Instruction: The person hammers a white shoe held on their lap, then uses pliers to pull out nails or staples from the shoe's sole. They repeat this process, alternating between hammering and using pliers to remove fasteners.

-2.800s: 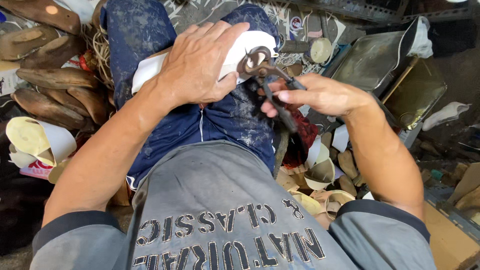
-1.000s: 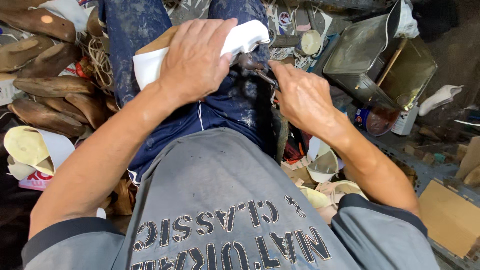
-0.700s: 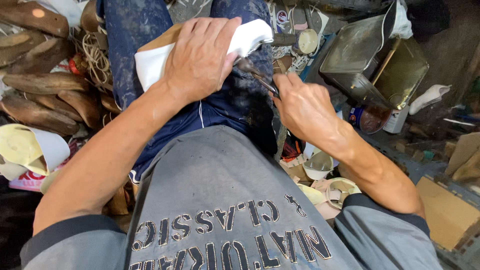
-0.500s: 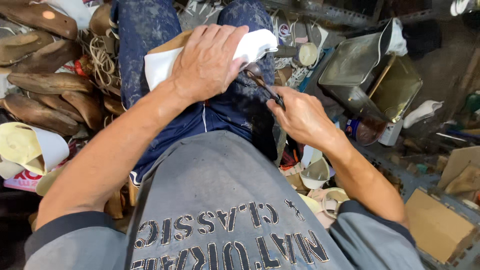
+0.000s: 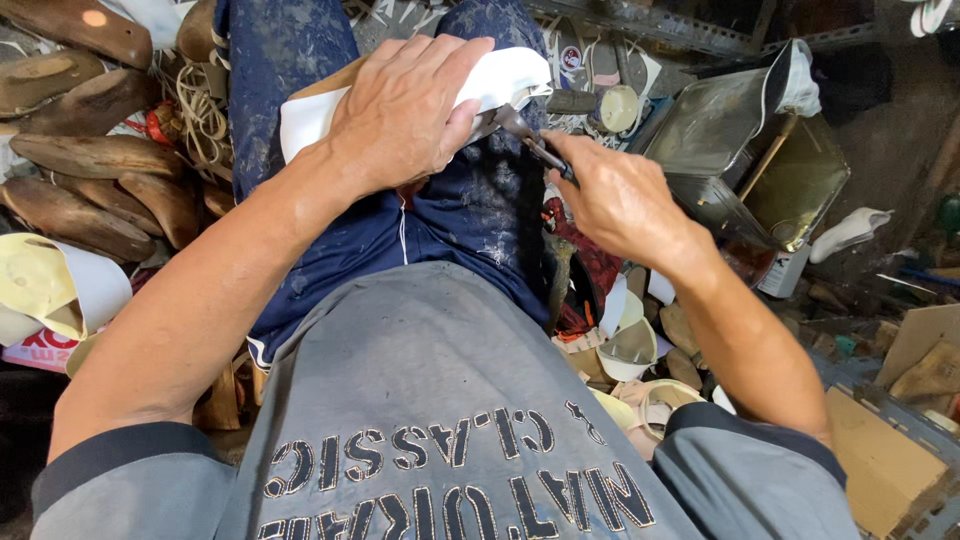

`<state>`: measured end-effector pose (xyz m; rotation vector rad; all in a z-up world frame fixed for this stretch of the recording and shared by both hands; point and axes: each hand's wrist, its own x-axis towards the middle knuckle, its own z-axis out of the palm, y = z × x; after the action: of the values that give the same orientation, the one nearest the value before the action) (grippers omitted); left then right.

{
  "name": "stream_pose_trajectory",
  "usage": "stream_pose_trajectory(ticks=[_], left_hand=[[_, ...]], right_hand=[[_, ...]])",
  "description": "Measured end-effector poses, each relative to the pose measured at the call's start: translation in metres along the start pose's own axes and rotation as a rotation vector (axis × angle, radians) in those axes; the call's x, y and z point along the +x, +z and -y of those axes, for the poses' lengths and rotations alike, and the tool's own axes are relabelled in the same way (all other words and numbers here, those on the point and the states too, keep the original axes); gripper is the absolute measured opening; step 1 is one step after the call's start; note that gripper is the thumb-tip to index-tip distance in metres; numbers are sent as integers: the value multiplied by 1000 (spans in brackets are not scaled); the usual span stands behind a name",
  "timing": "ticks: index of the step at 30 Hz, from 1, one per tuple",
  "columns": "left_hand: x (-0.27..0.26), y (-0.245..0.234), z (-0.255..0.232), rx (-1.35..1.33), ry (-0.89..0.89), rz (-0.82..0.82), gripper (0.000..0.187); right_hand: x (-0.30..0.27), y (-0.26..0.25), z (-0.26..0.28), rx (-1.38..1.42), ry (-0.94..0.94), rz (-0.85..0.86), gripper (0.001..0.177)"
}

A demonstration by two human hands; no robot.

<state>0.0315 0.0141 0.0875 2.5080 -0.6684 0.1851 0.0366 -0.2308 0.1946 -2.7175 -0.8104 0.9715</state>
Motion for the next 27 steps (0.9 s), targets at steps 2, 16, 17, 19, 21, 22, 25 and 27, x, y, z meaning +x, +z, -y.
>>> stream_pose_trajectory(ticks=[2,16,17,19,21,22,25,27], left_hand=[[-1,-2,-2,16,-1,5,52],[6,-6,11,-79,54,96,48],[8,-7,11,-85,55,107,48],[11,-11,8,-130,10,152,56],[7,-9,10,-120,34,136,57],[3,-7,11,-111,58,118,57],[6,-11,-8,-176,-12,218,54],[0,-10,-12,-142,15,160,51]], right_hand=[[4,-14,0,20,-6,49,44],[13,53,-68,-224,-224,-340,49],[15,57,-69,-214,-217,-335,49],[17,65,-71,-225,-256,-428,54],[21,73,-65,-212,-286,-507,43],[23,77,-61,-201,-318,-585,37],[-13,87,-37,91,-164,-383,5],[-13,89,-35,-36,-124,-370,12]])
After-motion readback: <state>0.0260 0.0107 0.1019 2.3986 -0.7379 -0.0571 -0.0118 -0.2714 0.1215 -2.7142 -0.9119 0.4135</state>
